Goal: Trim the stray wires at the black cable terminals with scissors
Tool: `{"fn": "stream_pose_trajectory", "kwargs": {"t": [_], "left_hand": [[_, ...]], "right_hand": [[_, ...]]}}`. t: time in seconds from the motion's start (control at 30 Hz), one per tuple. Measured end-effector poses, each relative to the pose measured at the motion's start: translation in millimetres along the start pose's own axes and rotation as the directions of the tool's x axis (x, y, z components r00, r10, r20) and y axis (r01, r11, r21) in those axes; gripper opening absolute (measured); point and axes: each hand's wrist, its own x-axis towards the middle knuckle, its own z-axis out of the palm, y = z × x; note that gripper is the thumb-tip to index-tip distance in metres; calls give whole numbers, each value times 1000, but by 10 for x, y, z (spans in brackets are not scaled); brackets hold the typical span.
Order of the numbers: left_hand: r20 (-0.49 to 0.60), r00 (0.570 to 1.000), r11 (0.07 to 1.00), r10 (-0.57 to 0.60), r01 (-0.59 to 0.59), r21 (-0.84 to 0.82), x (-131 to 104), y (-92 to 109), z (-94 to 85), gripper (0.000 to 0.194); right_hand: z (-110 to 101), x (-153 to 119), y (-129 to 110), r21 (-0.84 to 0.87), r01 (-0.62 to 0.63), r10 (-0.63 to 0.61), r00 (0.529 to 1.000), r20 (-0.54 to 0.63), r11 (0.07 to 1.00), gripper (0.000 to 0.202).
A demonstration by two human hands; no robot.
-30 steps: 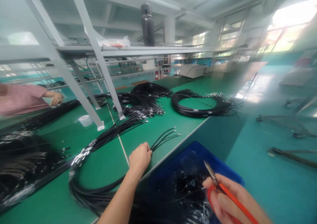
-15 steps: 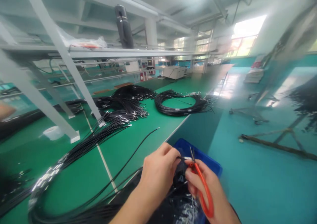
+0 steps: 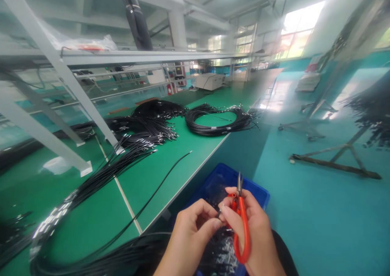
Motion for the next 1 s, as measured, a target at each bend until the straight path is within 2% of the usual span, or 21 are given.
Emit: {"fn": "stream_pose_trajectory", "kwargs": {"t": [0.1,0.33,0.53,0.67,0.73,0.8,0.93,1.0], "left_hand": [[-25,1000,996,-3,0,-92,-34,-40,-13,20],[-78,996,994,-38,30,-105,-89,-150,-40,20],[-31,1000,960,-6,-3,-279,-107,-155,-14,21],[-153,986,953,60,-102,-286,-126,-140,15,21],[-193,980,956,55,-108,-272,-124,-126,3,17],[-167,985,936,38,-93,-339,-111,-121,-33,15],[-47,998,846,45,-63,-530,-91,-156,-117,10],[-34,999,815,40,-53,-577,-95,-180,-129,9]], "right_hand": [[4,0,25,12,-6,6,1000,10,1000,34],[37,4,79,25,-19,19,1000,2,1000,33],[94,-46,71,163,-181,176,983,43,970,28],[189,-116,88,154,-240,242,970,8,958,32],[228,-136,101,138,-251,251,968,13,958,35],[244,-141,112,151,-252,249,968,37,956,34],[219,-118,126,229,-269,252,962,103,935,28],[207,-108,134,251,-280,250,957,144,926,25]]}}
